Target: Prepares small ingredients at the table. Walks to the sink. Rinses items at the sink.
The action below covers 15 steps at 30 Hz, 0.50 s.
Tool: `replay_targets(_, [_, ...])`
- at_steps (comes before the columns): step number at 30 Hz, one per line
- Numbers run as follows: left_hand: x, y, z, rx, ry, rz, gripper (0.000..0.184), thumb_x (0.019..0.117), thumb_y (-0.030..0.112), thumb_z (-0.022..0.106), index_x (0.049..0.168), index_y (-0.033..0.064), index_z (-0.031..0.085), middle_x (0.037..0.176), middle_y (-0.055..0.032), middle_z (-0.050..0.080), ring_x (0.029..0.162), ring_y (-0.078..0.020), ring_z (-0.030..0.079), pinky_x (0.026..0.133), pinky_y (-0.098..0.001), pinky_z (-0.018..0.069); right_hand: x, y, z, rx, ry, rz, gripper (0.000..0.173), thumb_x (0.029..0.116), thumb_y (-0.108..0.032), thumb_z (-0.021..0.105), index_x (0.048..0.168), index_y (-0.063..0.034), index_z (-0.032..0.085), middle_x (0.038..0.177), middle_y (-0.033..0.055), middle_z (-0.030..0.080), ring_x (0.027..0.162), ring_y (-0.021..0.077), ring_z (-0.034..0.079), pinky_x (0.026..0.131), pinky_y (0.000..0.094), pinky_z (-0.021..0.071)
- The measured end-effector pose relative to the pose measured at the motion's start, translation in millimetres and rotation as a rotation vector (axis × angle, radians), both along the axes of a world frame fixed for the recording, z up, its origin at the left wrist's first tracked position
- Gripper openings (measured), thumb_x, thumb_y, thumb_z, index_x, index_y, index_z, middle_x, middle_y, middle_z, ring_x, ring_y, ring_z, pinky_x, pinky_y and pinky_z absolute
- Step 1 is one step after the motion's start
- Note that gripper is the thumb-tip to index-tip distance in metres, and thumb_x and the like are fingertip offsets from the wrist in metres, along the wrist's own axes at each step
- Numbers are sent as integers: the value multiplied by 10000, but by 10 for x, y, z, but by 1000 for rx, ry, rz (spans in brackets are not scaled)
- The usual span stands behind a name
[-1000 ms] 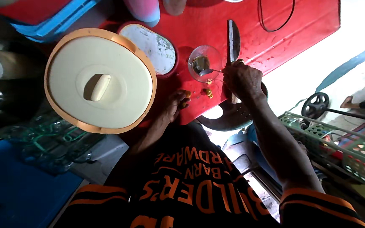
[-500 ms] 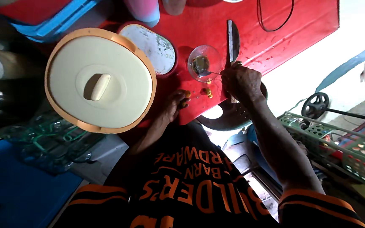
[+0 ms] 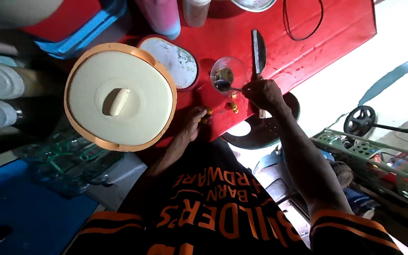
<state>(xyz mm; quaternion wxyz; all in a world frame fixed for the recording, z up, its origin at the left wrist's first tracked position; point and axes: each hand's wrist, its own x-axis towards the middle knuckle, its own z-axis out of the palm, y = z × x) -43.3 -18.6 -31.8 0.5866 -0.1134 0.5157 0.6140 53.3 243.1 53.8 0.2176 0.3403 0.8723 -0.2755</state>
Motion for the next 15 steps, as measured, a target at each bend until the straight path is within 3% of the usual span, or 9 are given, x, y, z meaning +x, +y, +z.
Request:
replay_targets(4, [6,-59,46,-26,63,-46,241,1053,145,496,1254,83,614,1078,-72,696,874,-167,680,762,-337,586,136,-82,20,5,129,-67,221,962,-351,657,1090,-225,785,924,90,756,847,325,713,735,640,529])
replay_targets(6, [-10,-106,99,-48,78,-79,257,1059,177,489,1268,104,620,1114,-77,694,916,-178,675,797,-350,577,217,-217,80,-1,194,-143,204,952,-333,677,1081,-222,790,979,83,761,889,309,721,779,624,550])
replay_targets(8, [-5,-120,139,-36,118,-93,276,1059,155,455,1261,58,617,1113,-105,692,931,-202,675,814,-369,580,381,-397,148,29,280,-219,196,944,-343,687,1063,-228,793,1061,72,758,930,294,726,806,602,569])
replay_targets(10, [27,-102,166,-12,160,-118,267,1062,134,407,1209,18,598,1031,-110,692,870,-208,685,762,-380,598,609,-611,247,75,333,-303,190,940,-366,697,1062,-257,792,1042,28,763,929,251,726,807,574,584])
replay_targets(12, [34,-110,182,0,171,-198,292,1091,173,366,1237,45,584,1003,-71,698,840,-177,697,736,-354,612,844,-855,344,120,363,-403,160,930,-378,717,1018,-264,787,977,1,755,873,226,720,743,567,588])
replay_targets(15, [85,-102,188,8,131,-333,300,1090,232,332,1187,150,604,948,17,708,825,-109,704,736,-302,613,1279,-1164,479,3,371,-564,229,980,-368,637,1097,-227,775,1037,37,760,968,266,715,808,600,549])
